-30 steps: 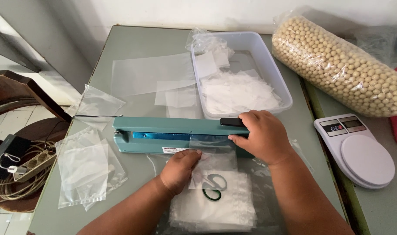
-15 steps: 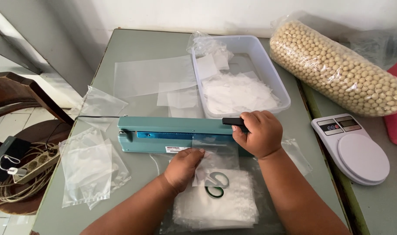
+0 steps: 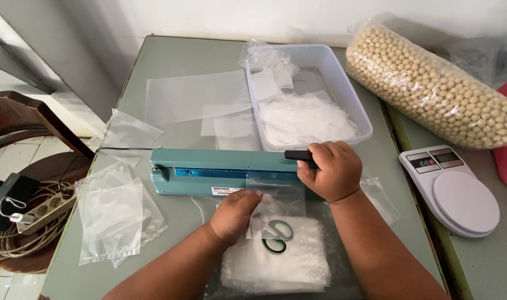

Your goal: Preparing and sealing small plastic bags using a manual heat sealer and trimming them with scissors.

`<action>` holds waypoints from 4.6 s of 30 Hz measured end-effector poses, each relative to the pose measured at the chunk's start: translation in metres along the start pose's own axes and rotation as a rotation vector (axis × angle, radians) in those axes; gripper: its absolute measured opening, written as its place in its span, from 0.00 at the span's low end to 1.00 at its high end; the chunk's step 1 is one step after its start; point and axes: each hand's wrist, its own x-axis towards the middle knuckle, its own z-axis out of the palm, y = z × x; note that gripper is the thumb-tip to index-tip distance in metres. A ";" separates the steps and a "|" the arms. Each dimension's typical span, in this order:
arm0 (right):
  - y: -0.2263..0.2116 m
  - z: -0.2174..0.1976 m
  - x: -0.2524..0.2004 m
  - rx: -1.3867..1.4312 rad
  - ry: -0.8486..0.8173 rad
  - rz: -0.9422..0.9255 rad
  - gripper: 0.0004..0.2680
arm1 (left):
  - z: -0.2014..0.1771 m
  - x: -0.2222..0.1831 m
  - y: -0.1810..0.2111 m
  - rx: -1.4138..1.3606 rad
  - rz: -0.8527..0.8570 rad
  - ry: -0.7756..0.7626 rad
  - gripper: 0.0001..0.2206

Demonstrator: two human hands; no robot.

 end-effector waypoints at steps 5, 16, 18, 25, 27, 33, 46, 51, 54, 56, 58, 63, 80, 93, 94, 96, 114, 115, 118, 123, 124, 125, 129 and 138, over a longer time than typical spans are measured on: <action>0.002 0.002 -0.002 -0.001 0.001 0.000 0.15 | -0.002 0.009 -0.009 -0.033 0.009 0.004 0.13; 0.001 0.002 -0.001 0.003 -0.005 0.019 0.14 | -0.003 0.010 -0.011 -0.068 0.020 -0.015 0.12; 0.000 0.002 0.000 0.003 0.007 0.019 0.14 | -0.008 0.016 -0.017 -0.054 0.017 -0.027 0.13; 0.000 0.003 -0.002 -0.020 0.007 0.028 0.14 | -0.011 0.021 -0.020 -0.044 0.008 -0.051 0.14; 0.001 0.003 -0.003 -0.002 -0.011 0.031 0.14 | -0.014 0.023 -0.026 -0.052 -0.005 -0.041 0.14; -0.001 -0.003 0.001 0.006 -0.049 0.029 0.13 | -0.015 0.018 -0.017 -0.019 -0.005 -0.043 0.15; -0.018 -0.033 0.019 0.053 -0.276 0.115 0.17 | -0.007 0.006 -0.005 0.013 0.004 -0.014 0.13; -0.018 -0.033 0.017 -0.051 -0.454 0.222 0.21 | 0.000 -0.001 0.003 0.029 -0.001 -0.015 0.14; -0.020 -0.035 0.018 -0.060 -0.493 0.240 0.22 | -0.007 0.008 -0.006 0.047 0.005 -0.019 0.14; -0.019 -0.035 0.019 -0.058 -0.509 0.245 0.22 | -0.008 0.009 -0.006 0.050 0.002 -0.027 0.14; -0.018 -0.033 0.018 -0.056 -0.524 0.255 0.22 | -0.007 0.008 -0.006 0.058 -0.003 -0.038 0.14; -0.019 -0.033 0.020 -0.077 -0.551 0.298 0.22 | -0.003 0.009 -0.005 -0.004 -0.012 -0.040 0.13; -0.023 -0.043 0.027 -0.114 -0.730 0.366 0.21 | -0.011 0.018 -0.016 0.044 0.010 -0.044 0.14; -0.014 -0.044 0.031 -0.001 -0.777 0.400 0.18 | -0.016 0.020 -0.019 0.021 0.017 -0.024 0.15; -0.013 -0.044 0.030 -0.001 -0.777 0.400 0.18 | -0.017 0.020 -0.020 0.021 0.017 -0.024 0.15; -0.011 -0.044 0.029 -0.023 -0.778 0.386 0.16 | -0.018 0.021 -0.019 0.002 -0.003 -0.030 0.14; -0.027 -0.053 0.045 -0.033 -0.740 0.460 0.16 | -0.032 0.056 -0.052 0.024 0.011 -0.054 0.14; -0.027 -0.053 0.045 -0.035 -0.739 0.459 0.16 | -0.030 0.054 -0.050 0.023 0.013 -0.056 0.14; -0.028 -0.054 0.046 -0.025 -0.764 0.484 0.17 | -0.026 0.047 -0.044 0.042 0.009 -0.054 0.14; -0.027 -0.056 0.053 0.022 -0.766 0.500 0.17 | -0.026 0.056 -0.051 0.035 0.018 -0.056 0.16; -0.028 -0.056 0.053 0.021 -0.764 0.498 0.17 | -0.024 0.050 -0.046 0.035 0.020 -0.056 0.16; -0.029 -0.057 0.053 0.006 -0.770 0.486 0.17 | -0.021 0.044 -0.040 0.031 0.013 -0.062 0.15; -0.033 -0.059 0.056 -0.013 -0.788 0.497 0.18 | -0.022 0.046 -0.044 0.014 0.013 -0.061 0.15; -0.034 -0.063 0.062 -0.040 -0.853 0.499 0.18 | -0.017 0.037 -0.033 0.072 0.019 -0.048 0.17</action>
